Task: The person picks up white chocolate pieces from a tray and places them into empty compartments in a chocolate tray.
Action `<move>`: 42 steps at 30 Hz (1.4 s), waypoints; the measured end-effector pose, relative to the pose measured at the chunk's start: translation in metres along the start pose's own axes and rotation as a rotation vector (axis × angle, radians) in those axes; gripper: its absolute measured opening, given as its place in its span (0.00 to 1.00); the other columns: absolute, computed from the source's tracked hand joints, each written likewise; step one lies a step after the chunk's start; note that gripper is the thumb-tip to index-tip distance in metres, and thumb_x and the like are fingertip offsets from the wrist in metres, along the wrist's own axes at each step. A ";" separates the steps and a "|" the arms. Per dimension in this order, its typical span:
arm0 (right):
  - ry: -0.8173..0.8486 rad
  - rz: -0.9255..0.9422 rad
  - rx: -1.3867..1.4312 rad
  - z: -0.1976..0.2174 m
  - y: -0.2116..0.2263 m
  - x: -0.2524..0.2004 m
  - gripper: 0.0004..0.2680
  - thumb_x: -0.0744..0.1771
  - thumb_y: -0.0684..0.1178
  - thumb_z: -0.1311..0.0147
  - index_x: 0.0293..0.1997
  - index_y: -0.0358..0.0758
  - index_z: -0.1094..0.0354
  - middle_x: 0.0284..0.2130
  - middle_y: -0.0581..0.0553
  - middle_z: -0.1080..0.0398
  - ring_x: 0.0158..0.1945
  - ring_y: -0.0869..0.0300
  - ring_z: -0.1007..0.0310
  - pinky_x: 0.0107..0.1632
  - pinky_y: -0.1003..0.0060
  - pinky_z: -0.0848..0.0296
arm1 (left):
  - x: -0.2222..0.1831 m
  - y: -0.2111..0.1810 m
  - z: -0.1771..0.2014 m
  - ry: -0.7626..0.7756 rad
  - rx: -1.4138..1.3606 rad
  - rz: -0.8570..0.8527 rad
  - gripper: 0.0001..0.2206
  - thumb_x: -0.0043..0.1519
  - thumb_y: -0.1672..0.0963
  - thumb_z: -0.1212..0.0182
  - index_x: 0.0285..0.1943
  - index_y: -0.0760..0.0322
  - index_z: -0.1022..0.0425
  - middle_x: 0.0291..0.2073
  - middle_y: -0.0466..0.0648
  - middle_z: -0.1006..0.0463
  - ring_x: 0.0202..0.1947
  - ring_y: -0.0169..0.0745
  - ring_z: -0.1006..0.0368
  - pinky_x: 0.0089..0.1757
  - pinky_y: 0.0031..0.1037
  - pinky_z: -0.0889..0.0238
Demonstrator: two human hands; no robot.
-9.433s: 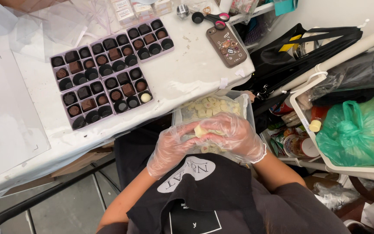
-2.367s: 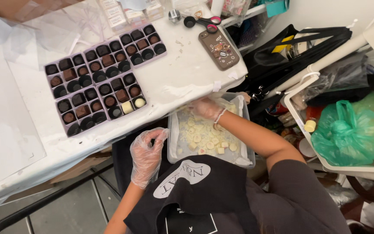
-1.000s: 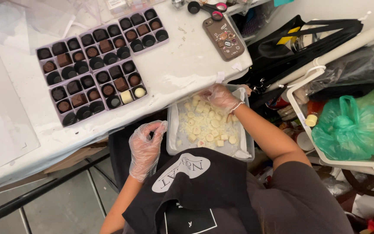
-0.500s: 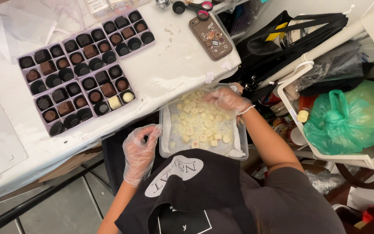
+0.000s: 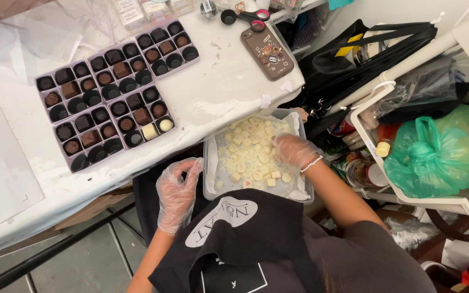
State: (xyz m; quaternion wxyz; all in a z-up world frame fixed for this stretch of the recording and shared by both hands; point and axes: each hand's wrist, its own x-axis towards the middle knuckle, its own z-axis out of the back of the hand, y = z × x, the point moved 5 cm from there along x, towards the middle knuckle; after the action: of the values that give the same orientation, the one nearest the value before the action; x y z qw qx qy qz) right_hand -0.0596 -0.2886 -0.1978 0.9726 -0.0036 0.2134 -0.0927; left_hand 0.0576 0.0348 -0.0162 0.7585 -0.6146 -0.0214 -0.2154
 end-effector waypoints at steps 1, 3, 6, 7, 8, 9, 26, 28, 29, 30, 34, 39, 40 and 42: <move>0.092 -0.066 0.094 0.011 -0.001 -0.008 0.12 0.64 0.61 0.46 0.48 0.51 0.28 0.42 0.49 0.23 0.51 0.56 0.23 0.50 0.61 0.22 | -0.001 0.000 0.000 0.001 0.010 0.006 0.06 0.55 0.59 0.25 0.37 0.64 0.17 0.27 0.48 0.20 0.31 0.40 0.24 0.38 0.29 0.29; 0.180 -0.132 0.183 0.020 -0.007 -0.013 0.12 0.62 0.65 0.44 0.45 0.60 0.30 0.40 0.55 0.23 0.49 0.59 0.22 0.46 0.63 0.21 | -0.001 0.002 0.001 -0.003 0.019 0.009 0.06 0.55 0.59 0.25 0.37 0.64 0.17 0.27 0.48 0.20 0.31 0.41 0.24 0.38 0.30 0.29; 0.319 -0.100 0.231 -0.012 -0.021 0.003 0.10 0.61 0.61 0.40 0.39 0.54 0.29 0.38 0.52 0.22 0.47 0.56 0.21 0.44 0.61 0.21 | -0.001 0.004 -0.001 0.023 0.025 0.014 0.06 0.56 0.58 0.25 0.37 0.63 0.17 0.27 0.47 0.20 0.30 0.40 0.24 0.39 0.29 0.29; 0.208 -0.246 0.440 -0.022 -0.034 0.017 0.14 0.64 0.67 0.47 0.40 0.51 0.27 0.36 0.49 0.22 0.46 0.54 0.21 0.42 0.60 0.21 | -0.001 0.004 -0.001 0.026 0.027 0.016 0.06 0.55 0.58 0.25 0.37 0.63 0.17 0.27 0.47 0.20 0.31 0.41 0.24 0.39 0.30 0.29; 0.090 -0.387 0.644 -0.033 -0.048 0.032 0.20 0.66 0.73 0.53 0.40 0.49 0.26 0.34 0.45 0.22 0.44 0.52 0.20 0.41 0.58 0.21 | -0.001 0.003 -0.002 0.023 0.029 0.019 0.06 0.55 0.59 0.25 0.37 0.63 0.17 0.28 0.48 0.20 0.31 0.42 0.24 0.39 0.30 0.29; 0.089 -0.387 0.643 -0.010 -0.039 0.026 0.20 0.66 0.73 0.53 0.40 0.49 0.26 0.34 0.45 0.22 0.44 0.52 0.20 0.41 0.58 0.21 | -0.001 0.002 -0.002 0.022 0.027 0.018 0.06 0.55 0.59 0.25 0.37 0.63 0.17 0.28 0.48 0.20 0.31 0.42 0.24 0.39 0.30 0.29; -0.448 0.288 1.289 0.204 0.092 -0.099 0.15 0.57 0.34 0.32 0.46 0.34 0.24 0.34 0.42 0.25 0.37 0.60 0.26 0.41 0.68 0.22 | -0.003 0.005 -0.059 0.684 -0.124 0.356 0.18 0.58 0.60 0.37 0.59 0.56 0.22 0.46 0.54 0.16 0.51 0.52 0.21 0.52 0.38 0.30; -0.490 0.314 1.286 0.200 0.093 -0.095 0.14 0.57 0.34 0.31 0.44 0.36 0.22 0.34 0.43 0.24 0.37 0.61 0.25 0.41 0.68 0.23 | -0.005 0.024 -0.078 0.687 -0.217 0.450 0.18 0.56 0.59 0.32 0.57 0.59 0.21 0.42 0.55 0.16 0.44 0.47 0.20 0.49 0.34 0.27; -0.531 0.337 1.282 0.198 0.094 -0.094 0.13 0.57 0.35 0.31 0.43 0.38 0.21 0.33 0.44 0.22 0.36 0.62 0.25 0.42 0.68 0.23 | -0.007 0.035 -0.088 0.690 -0.312 0.545 0.18 0.55 0.59 0.26 0.54 0.62 0.20 0.39 0.55 0.15 0.38 0.41 0.19 0.45 0.29 0.25; -0.531 0.336 1.283 0.197 0.093 -0.093 0.13 0.57 0.35 0.31 0.43 0.38 0.21 0.33 0.44 0.22 0.36 0.62 0.25 0.42 0.68 0.23 | -0.008 0.034 -0.088 0.690 -0.312 0.546 0.18 0.55 0.59 0.26 0.54 0.62 0.20 0.39 0.55 0.15 0.38 0.41 0.19 0.45 0.29 0.25; -0.498 0.397 1.499 0.192 0.088 -0.092 0.11 0.58 0.34 0.32 0.41 0.32 0.21 0.37 0.35 0.21 0.39 0.53 0.21 0.45 0.62 0.21 | -0.004 0.011 -0.079 0.543 -0.422 0.655 0.16 0.53 0.61 0.26 0.49 0.71 0.20 0.33 0.52 0.16 0.32 0.33 0.20 0.40 0.22 0.24; -0.460 0.193 1.698 0.174 0.100 -0.092 0.07 0.59 0.35 0.32 0.38 0.30 0.22 0.28 0.43 0.24 0.31 0.66 0.27 0.36 0.70 0.23 | -0.002 0.000 -0.072 0.508 -0.451 0.599 0.13 0.53 0.59 0.23 0.45 0.68 0.18 0.32 0.58 0.15 0.33 0.41 0.17 0.41 0.27 0.22; -0.476 0.165 1.769 0.172 0.102 -0.094 0.06 0.61 0.36 0.34 0.37 0.29 0.23 0.26 0.42 0.25 0.30 0.64 0.26 0.35 0.70 0.23 | -0.003 -0.003 -0.072 0.491 -0.439 0.555 0.13 0.53 0.59 0.24 0.45 0.68 0.18 0.31 0.55 0.15 0.33 0.36 0.19 0.41 0.27 0.23; -0.492 0.139 1.839 0.168 0.106 -0.094 0.04 0.62 0.37 0.36 0.36 0.28 0.23 0.24 0.41 0.26 0.28 0.62 0.26 0.33 0.70 0.23 | -0.006 -0.009 -0.071 0.473 -0.427 0.510 0.13 0.53 0.60 0.24 0.45 0.68 0.17 0.30 0.53 0.15 0.33 0.31 0.21 0.42 0.27 0.23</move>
State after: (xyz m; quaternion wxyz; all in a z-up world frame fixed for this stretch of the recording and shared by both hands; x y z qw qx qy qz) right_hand -0.0549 -0.1724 -0.0111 0.6154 0.7557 -0.1540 -0.1629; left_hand 0.0321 -0.0316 -0.0268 0.6269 -0.6774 0.3521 -0.1555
